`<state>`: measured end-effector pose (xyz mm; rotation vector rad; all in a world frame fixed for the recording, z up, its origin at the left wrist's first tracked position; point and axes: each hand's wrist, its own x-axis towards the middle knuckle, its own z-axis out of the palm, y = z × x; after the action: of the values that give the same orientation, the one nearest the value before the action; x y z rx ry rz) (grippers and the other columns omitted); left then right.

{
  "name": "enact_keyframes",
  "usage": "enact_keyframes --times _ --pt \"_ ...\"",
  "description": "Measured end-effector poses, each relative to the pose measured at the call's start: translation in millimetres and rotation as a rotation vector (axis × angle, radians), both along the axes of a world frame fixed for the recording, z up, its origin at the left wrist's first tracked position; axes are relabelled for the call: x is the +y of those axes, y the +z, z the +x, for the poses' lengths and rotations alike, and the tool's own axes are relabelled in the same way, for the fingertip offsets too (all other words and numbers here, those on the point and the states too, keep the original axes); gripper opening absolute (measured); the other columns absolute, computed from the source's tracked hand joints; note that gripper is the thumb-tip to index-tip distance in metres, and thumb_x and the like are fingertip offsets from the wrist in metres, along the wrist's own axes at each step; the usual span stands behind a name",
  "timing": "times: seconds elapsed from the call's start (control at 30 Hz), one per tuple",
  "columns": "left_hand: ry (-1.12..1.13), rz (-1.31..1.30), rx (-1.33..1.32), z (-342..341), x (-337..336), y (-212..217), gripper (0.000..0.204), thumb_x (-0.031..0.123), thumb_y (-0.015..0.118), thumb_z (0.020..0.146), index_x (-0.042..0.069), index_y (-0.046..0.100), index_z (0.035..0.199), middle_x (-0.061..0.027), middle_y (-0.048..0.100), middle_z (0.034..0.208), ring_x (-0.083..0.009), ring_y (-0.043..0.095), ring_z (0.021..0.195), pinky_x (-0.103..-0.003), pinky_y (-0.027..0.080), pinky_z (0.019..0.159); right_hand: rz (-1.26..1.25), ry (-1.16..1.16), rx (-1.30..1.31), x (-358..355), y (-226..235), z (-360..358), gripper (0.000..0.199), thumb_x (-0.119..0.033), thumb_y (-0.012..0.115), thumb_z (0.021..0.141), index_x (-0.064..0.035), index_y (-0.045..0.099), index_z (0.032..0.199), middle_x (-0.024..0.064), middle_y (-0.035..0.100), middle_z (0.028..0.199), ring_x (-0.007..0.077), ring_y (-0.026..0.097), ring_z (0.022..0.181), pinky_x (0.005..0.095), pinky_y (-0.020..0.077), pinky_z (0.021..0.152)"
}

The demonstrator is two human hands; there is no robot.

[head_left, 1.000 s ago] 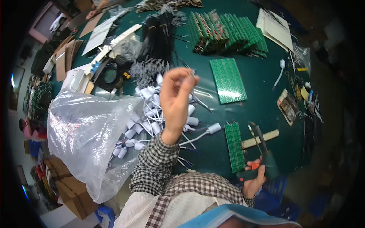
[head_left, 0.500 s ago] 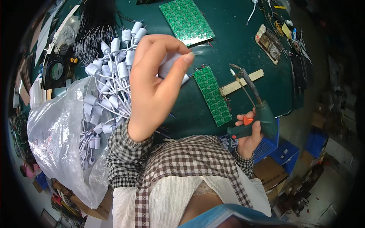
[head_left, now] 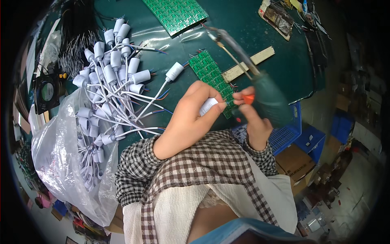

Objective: The person solders wires of electronic components onto a circuit board using a soldering iron, secures the components onto the board by hand, and places the completed board into a crate. The person then takes another circuit board and solders components onto it with the soldering iron.

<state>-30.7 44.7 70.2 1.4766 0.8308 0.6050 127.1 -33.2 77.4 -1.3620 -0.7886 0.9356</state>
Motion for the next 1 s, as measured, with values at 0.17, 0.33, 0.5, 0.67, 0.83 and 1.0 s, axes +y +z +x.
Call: enact_keyframes --times 0.17,0.33,0.5,0.67,0.83,1.0 --pt "0.024 0.188 -0.021 1 -9 -2 0.013 0.005 0.067 0.081 0.002 0.060 0.091 -0.0111 0.056 0.091 -0.0263 0.057 0.089 -0.034 0.045 0.078 -0.246 0.014 -0.030 -1 -2 -9 0.026 0.003 0.072 0.079 0.0014 0.061 0.102 0.0051 0.062 0.093 0.0120 0.059 0.080 0.0249 0.0485 0.070" --pt "0.066 0.092 -0.122 -3 -16 -8 0.016 0.009 0.069 0.080 0.002 0.060 0.091 -0.0114 0.056 0.090 -0.0258 0.058 0.084 -0.033 0.046 0.075 -0.088 -0.043 -0.058 2 -9 -13 0.023 0.006 0.070 0.078 0.0004 0.061 0.099 0.0037 0.060 0.088 0.0108 0.057 0.076 0.0248 0.0471 0.068" --pt "0.075 0.169 0.041 -15 -16 1 0.017 0.012 0.066 0.083 0.003 0.060 0.096 -0.0132 0.056 0.090 -0.0336 0.060 0.081 -0.039 0.049 0.070 -0.095 -0.034 -0.073 10 -8 -25 0.023 0.007 0.071 0.077 0.0001 0.060 0.097 0.0037 0.060 0.088 0.0110 0.057 0.076 0.0246 0.0466 0.069" --pt "0.087 0.179 0.003 -20 -22 0 0.020 0.013 0.064 0.084 0.003 0.058 0.100 -0.0162 0.053 0.095 -0.0351 0.058 0.088 -0.040 0.049 0.075 -0.050 -0.047 -0.156 12 -8 -31 0.023 0.007 0.070 0.077 0.0000 0.059 0.096 0.0025 0.058 0.087 0.0109 0.056 0.075 0.0239 0.0459 0.066" --pt "0.109 0.190 -0.154 -12 -25 -10 0.018 0.013 0.064 0.086 0.002 0.057 0.098 -0.0158 0.052 0.095 -0.0339 0.055 0.088 -0.038 0.046 0.078 -0.090 -0.134 0.027 6 -12 -28 0.025 0.009 0.068 0.077 0.0003 0.058 0.098 0.0040 0.057 0.086 0.0106 0.055 0.073 0.0232 0.0460 0.064" --pt "0.116 0.160 -0.068 -11 -30 -13 0.015 0.011 0.064 0.085 0.002 0.058 0.095 -0.0146 0.052 0.097 -0.0331 0.056 0.089 -0.038 0.046 0.076 -0.094 -0.120 0.145 -3 -23 -29 0.028 0.009 0.065 0.081 0.0003 0.057 0.107 0.0037 0.057 0.090 0.0112 0.057 0.074 0.0231 0.0475 0.066"
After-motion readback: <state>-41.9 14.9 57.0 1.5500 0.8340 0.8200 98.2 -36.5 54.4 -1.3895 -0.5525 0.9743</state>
